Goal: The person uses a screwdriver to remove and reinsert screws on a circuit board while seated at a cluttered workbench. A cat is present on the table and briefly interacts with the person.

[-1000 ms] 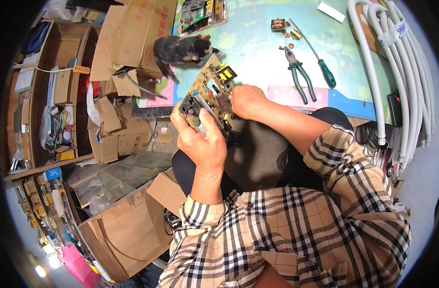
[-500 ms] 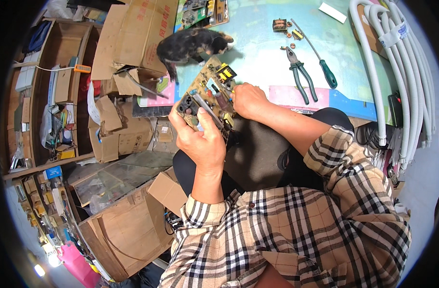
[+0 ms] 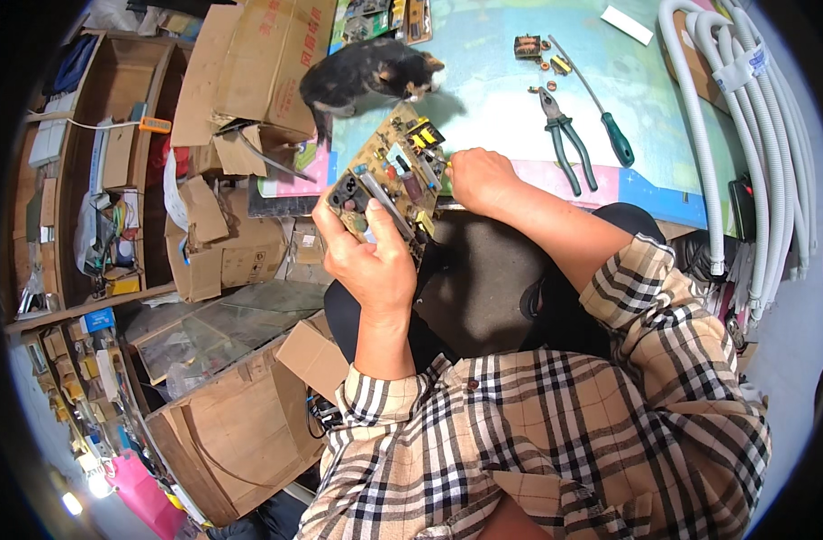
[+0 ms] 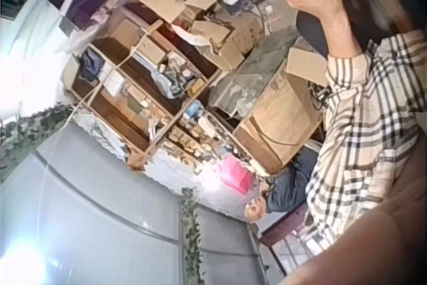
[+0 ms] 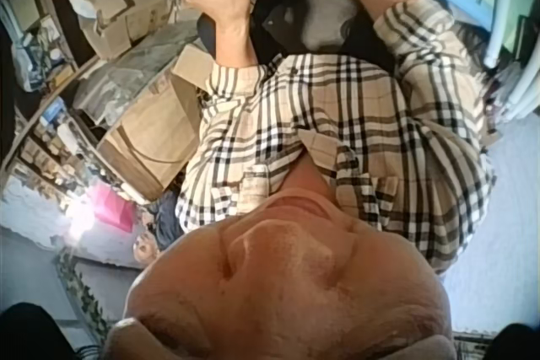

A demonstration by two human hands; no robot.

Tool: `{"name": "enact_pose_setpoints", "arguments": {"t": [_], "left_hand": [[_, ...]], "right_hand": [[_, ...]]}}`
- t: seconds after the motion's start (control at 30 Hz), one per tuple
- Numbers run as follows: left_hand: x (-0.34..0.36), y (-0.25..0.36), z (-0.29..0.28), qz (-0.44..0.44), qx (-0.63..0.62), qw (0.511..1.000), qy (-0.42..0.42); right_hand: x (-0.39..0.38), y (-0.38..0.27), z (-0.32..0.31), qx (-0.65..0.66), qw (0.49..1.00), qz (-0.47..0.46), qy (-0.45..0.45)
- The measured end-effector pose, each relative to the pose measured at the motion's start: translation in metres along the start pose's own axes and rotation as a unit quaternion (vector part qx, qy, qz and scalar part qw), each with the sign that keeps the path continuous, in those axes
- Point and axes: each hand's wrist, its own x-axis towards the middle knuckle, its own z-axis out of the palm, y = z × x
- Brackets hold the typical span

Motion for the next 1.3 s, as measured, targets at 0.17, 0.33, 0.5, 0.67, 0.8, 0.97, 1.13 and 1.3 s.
{"name": "enact_pose_setpoints", "arguments": {"t": [0.17, 0.33, 0.5, 0.67, 0.8, 0.97, 1.13, 1.3], "left_hand": [[-0.005, -0.006, 0.004, 0.062, 0.016, 0.998, -0.014], [-0.007, 0.0, 0.006, 0.07, 0.024, 0.997, -0.027], [-0.009, 0.0, 0.007, 0.092, 0.039, 0.995, -0.026], [-0.009, 0.008, 0.006, 0.092, 0.049, 0.994, -0.04], [-0.009, 0.001, 0.01, 0.136, 0.053, 0.988, -0.04], [-0.011, 0.005, 0.009, 0.13, 0.027, 0.988, -0.081], [-0.01, 0.003, 0.012, 0.14, 0.034, 0.987, -0.072], [-0.01, 0.001, 0.012, 0.155, 0.033, 0.984, -0.081]], "right_hand": [[0.005, 0.003, 0.007, -0.002, 1.0, -0.004, 0.027], [0.003, 0.003, -0.001, -0.002, 1.0, 0.005, 0.025], [-0.003, 0.001, -0.008, -0.006, 1.0, 0.013, 0.013], [-0.001, 0.004, -0.012, -0.005, 1.0, 0.019, -0.008], [0.0, 0.003, -0.018, -0.015, 0.999, 0.025, -0.029], [0.0, 0.01, -0.011, -0.015, 1.0, -0.001, 0.013], [0.003, 0.008, -0.01, -0.008, 1.0, 0.004, -0.005], [0.012, 0.019, -0.013, 0.059, 0.997, 0.029, -0.048]]}}
